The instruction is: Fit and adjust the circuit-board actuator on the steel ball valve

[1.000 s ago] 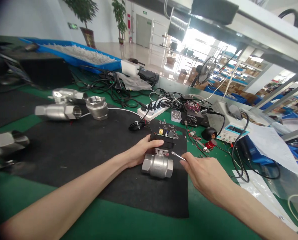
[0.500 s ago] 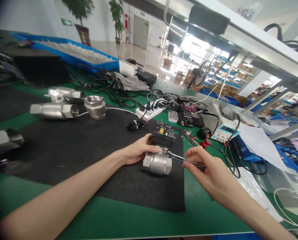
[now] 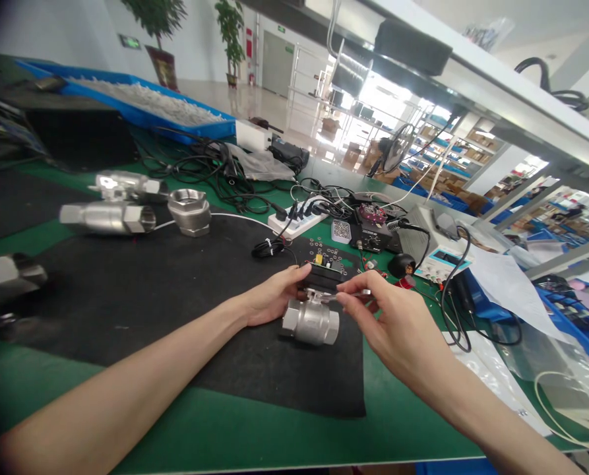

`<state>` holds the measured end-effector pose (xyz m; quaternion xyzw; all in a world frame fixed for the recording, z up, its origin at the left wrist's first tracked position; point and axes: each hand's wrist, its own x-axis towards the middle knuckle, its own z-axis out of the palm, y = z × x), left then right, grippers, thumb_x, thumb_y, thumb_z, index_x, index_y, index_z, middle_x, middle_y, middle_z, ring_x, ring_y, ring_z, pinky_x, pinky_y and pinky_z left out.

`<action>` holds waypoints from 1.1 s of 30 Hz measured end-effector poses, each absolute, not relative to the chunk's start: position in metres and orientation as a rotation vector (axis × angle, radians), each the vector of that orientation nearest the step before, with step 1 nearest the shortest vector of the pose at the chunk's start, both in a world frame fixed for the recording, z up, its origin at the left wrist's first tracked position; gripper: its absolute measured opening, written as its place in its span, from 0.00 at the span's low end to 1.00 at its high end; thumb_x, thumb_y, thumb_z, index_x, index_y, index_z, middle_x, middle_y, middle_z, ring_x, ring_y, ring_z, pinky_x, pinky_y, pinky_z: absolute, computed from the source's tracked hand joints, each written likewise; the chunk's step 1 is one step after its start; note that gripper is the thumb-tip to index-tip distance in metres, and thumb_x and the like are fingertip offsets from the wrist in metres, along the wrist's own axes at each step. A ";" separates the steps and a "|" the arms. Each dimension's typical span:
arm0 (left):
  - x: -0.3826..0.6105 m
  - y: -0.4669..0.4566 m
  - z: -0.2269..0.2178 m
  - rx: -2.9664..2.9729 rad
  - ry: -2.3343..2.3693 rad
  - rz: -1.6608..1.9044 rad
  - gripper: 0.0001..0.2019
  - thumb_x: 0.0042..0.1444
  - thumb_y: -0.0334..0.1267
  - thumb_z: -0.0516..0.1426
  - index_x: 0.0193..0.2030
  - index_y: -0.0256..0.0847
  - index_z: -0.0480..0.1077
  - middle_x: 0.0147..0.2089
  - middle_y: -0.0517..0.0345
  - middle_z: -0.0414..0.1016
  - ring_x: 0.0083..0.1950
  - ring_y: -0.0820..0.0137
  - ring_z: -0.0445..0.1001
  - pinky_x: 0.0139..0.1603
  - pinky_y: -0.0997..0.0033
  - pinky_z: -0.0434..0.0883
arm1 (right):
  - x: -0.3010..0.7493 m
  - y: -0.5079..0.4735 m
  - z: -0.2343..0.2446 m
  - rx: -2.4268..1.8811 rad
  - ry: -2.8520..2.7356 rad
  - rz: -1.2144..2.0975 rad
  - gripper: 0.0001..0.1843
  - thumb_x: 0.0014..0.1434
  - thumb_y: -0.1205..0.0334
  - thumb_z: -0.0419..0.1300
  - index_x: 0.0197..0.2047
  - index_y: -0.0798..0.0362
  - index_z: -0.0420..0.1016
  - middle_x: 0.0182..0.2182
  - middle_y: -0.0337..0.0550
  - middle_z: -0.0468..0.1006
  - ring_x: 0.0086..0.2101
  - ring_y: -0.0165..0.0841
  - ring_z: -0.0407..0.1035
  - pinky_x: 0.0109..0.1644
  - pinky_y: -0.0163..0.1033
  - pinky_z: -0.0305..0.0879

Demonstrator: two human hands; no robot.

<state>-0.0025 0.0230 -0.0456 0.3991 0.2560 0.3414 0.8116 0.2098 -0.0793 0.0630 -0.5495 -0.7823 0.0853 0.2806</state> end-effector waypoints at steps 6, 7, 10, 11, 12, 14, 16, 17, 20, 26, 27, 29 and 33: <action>-0.001 0.024 -0.047 0.838 0.582 0.756 0.29 0.50 0.60 0.68 0.50 0.41 0.71 0.43 0.55 0.79 0.36 0.70 0.77 0.37 0.71 0.72 | 0.179 -0.069 0.062 -1.361 -2.292 -0.002 0.01 0.67 0.64 0.63 0.43 0.49 0.77 0.34 0.35 0.84 0.28 0.31 0.77 0.31 0.33 0.63; -0.001 0.024 -0.047 0.838 0.589 0.763 0.29 0.49 0.60 0.69 0.48 0.41 0.71 0.40 0.58 0.79 0.34 0.72 0.76 0.36 0.72 0.71 | 0.176 -0.066 0.062 -1.336 -2.323 -0.058 0.01 0.67 0.65 0.63 0.43 0.50 0.76 0.33 0.35 0.84 0.27 0.31 0.76 0.31 0.34 0.62; 0.000 0.023 -0.049 0.849 0.597 0.776 0.28 0.48 0.59 0.69 0.46 0.40 0.71 0.36 0.59 0.77 0.33 0.73 0.74 0.34 0.74 0.68 | 0.166 -0.056 0.059 -1.252 -2.417 -0.217 0.01 0.68 0.65 0.62 0.43 0.53 0.75 0.33 0.39 0.83 0.27 0.32 0.75 0.32 0.35 0.59; 0.000 0.023 -0.050 0.855 0.598 0.781 0.28 0.48 0.59 0.69 0.46 0.40 0.72 0.36 0.59 0.77 0.33 0.73 0.74 0.34 0.74 0.67 | 0.164 -0.053 0.058 -1.233 -2.454 -0.268 0.02 0.69 0.65 0.61 0.43 0.54 0.74 0.33 0.40 0.82 0.27 0.32 0.74 0.31 0.36 0.58; 0.001 0.024 -0.051 0.861 0.599 0.787 0.28 0.49 0.59 0.69 0.46 0.39 0.72 0.37 0.58 0.78 0.33 0.73 0.75 0.33 0.74 0.67 | 0.161 -0.050 0.057 -1.220 -2.492 -0.321 0.04 0.70 0.64 0.59 0.42 0.54 0.73 0.32 0.41 0.82 0.28 0.33 0.74 0.31 0.37 0.56; 0.001 0.025 -0.053 0.872 0.601 0.801 0.27 0.49 0.57 0.70 0.47 0.39 0.73 0.38 0.57 0.78 0.33 0.73 0.75 0.33 0.74 0.67 | 0.154 -0.045 0.057 -1.207 -2.566 -0.417 0.06 0.71 0.63 0.57 0.40 0.54 0.70 0.31 0.42 0.80 0.28 0.34 0.74 0.31 0.38 0.53; 0.002 0.026 -0.056 0.882 0.601 0.810 0.25 0.47 0.51 0.71 0.46 0.39 0.72 0.36 0.58 0.78 0.33 0.72 0.75 0.32 0.75 0.67 | 0.147 -0.043 0.058 -1.201 -2.646 -0.485 0.08 0.72 0.64 0.55 0.39 0.54 0.68 0.30 0.42 0.77 0.29 0.35 0.73 0.31 0.39 0.51; 0.002 0.027 -0.058 0.887 0.603 0.811 0.24 0.46 0.49 0.71 0.45 0.39 0.72 0.35 0.58 0.78 0.33 0.72 0.75 0.32 0.75 0.67 | 0.144 -0.042 0.059 -1.197 -2.688 -0.507 0.07 0.72 0.65 0.54 0.39 0.54 0.67 0.30 0.42 0.76 0.29 0.35 0.73 0.31 0.40 0.50; 0.003 0.028 -0.061 0.902 0.618 0.814 0.22 0.46 0.46 0.71 0.43 0.37 0.72 0.33 0.57 0.77 0.32 0.71 0.75 0.31 0.75 0.67 | 0.138 -0.043 0.063 -1.177 -2.792 -0.544 0.05 0.72 0.66 0.54 0.41 0.54 0.66 0.31 0.41 0.75 0.30 0.37 0.72 0.31 0.42 0.50; 0.006 0.023 -0.058 0.922 0.632 0.896 0.26 0.47 0.51 0.72 0.47 0.36 0.74 0.41 0.53 0.80 0.37 0.71 0.77 0.36 0.74 0.70 | 0.172 -0.060 0.041 -1.131 -2.552 -0.239 0.02 0.73 0.65 0.57 0.45 0.52 0.67 0.39 0.42 0.82 0.36 0.35 0.78 0.37 0.38 0.66; 0.007 0.022 -0.057 0.925 0.621 0.909 0.27 0.48 0.52 0.71 0.49 0.37 0.75 0.44 0.53 0.80 0.38 0.71 0.77 0.38 0.73 0.72 | 0.181 -0.063 0.032 -1.143 -2.450 -0.166 0.02 0.72 0.65 0.58 0.45 0.51 0.68 0.42 0.41 0.83 0.37 0.33 0.80 0.39 0.36 0.69; 0.008 0.020 -0.053 0.931 0.604 0.927 0.28 0.48 0.53 0.71 0.49 0.37 0.75 0.45 0.52 0.80 0.39 0.71 0.77 0.40 0.72 0.73 | 0.196 -0.068 0.013 -1.153 -2.267 -0.071 0.06 0.70 0.65 0.62 0.44 0.50 0.67 0.45 0.39 0.85 0.42 0.32 0.82 0.43 0.33 0.72; 0.009 0.018 -0.050 0.936 0.584 0.939 0.26 0.48 0.51 0.72 0.48 0.36 0.77 0.44 0.52 0.81 0.36 0.74 0.76 0.40 0.73 0.72 | 0.204 -0.075 0.000 -1.149 -2.169 -0.090 0.08 0.68 0.67 0.64 0.44 0.49 0.68 0.47 0.38 0.86 0.45 0.32 0.82 0.43 0.31 0.74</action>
